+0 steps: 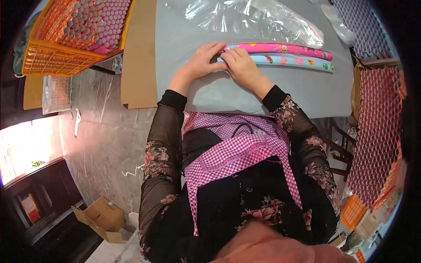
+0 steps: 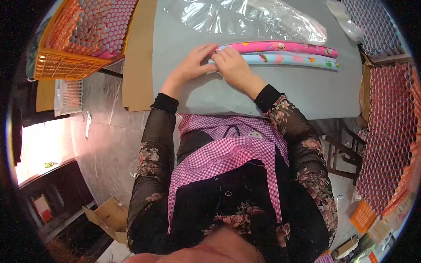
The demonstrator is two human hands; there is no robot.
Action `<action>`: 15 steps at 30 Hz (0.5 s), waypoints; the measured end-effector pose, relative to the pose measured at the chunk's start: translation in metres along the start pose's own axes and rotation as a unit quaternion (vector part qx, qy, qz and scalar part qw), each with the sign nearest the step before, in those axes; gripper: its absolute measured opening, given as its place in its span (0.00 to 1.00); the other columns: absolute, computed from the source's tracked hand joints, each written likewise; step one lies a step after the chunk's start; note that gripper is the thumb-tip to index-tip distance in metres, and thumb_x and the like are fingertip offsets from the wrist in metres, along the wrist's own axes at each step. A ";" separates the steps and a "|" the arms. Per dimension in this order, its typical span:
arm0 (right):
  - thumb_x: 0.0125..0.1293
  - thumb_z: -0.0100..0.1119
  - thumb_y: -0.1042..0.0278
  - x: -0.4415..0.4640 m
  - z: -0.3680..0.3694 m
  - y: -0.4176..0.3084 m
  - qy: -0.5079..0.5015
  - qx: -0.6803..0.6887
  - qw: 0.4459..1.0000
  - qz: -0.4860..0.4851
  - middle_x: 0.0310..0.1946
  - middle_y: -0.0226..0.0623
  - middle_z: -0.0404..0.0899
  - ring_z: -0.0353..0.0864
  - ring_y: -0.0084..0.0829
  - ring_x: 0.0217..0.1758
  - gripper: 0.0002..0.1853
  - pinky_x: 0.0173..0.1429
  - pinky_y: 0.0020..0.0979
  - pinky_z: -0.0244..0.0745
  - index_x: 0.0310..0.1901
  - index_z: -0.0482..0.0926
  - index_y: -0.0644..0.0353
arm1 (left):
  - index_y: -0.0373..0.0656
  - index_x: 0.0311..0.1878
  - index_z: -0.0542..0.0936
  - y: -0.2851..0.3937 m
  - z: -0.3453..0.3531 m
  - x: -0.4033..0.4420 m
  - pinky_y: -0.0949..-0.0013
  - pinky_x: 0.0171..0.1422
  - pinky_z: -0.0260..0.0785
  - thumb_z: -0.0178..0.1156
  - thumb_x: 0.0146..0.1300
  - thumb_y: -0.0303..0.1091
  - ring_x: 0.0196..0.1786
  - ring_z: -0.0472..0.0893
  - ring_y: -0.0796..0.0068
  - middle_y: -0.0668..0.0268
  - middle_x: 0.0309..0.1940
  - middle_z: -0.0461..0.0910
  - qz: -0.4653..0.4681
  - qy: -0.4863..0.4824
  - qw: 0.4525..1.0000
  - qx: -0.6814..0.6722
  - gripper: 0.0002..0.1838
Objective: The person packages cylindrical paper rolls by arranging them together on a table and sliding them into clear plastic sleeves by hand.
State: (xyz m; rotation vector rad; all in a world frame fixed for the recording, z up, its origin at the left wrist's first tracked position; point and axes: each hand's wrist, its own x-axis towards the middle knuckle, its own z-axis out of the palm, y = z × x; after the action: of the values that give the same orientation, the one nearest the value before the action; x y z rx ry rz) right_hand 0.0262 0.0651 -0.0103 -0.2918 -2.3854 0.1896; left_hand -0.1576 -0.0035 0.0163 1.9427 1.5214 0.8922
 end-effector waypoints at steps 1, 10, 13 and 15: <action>0.52 0.65 0.72 -0.001 0.000 0.001 -0.007 0.000 1.000 0.001 0.45 0.42 0.77 0.74 0.45 0.52 0.20 0.58 0.42 0.69 0.48 0.74 0.62 | 0.38 0.66 0.69 0.000 0.000 0.000 0.60 0.66 0.65 0.63 0.61 0.40 0.63 0.72 0.56 0.54 0.64 0.71 0.016 0.001 0.999 0.035 0.31; 0.52 0.68 0.70 -0.026 -0.047 0.021 -0.062 0.021 0.997 0.044 0.50 0.40 0.77 0.74 0.45 0.54 0.25 0.60 0.42 0.68 0.53 0.75 0.59 | 0.39 0.66 0.70 -0.007 0.007 -0.002 0.59 0.65 0.66 0.66 0.56 0.37 0.62 0.72 0.53 0.54 0.62 0.72 0.055 0.032 0.994 0.084 0.34; 0.56 0.67 0.63 -0.050 -0.071 0.048 -0.079 -0.030 0.992 0.092 0.48 0.41 0.78 0.74 0.43 0.54 0.23 0.60 0.41 0.65 0.53 0.75 0.59 | 0.38 0.65 0.70 -0.009 0.007 0.002 0.59 0.64 0.67 0.65 0.56 0.36 0.61 0.73 0.51 0.53 0.61 0.73 0.054 0.020 0.997 0.050 0.33; 0.56 0.67 0.62 -0.064 -0.088 0.062 -0.078 -0.039 0.991 0.103 0.48 0.41 0.78 0.74 0.43 0.54 0.24 0.61 0.40 0.64 0.53 0.76 0.59 | 0.38 0.65 0.70 -0.011 0.009 0.001 0.59 0.64 0.67 0.65 0.56 0.35 0.60 0.73 0.51 0.52 0.61 0.73 0.056 0.022 0.997 0.048 0.32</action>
State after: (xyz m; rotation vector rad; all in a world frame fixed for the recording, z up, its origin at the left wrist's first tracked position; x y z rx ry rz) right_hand 0.1420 0.1131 -0.0001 -0.5793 -2.5189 0.2221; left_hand -0.1572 0.0001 0.0025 2.1067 1.5189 0.9308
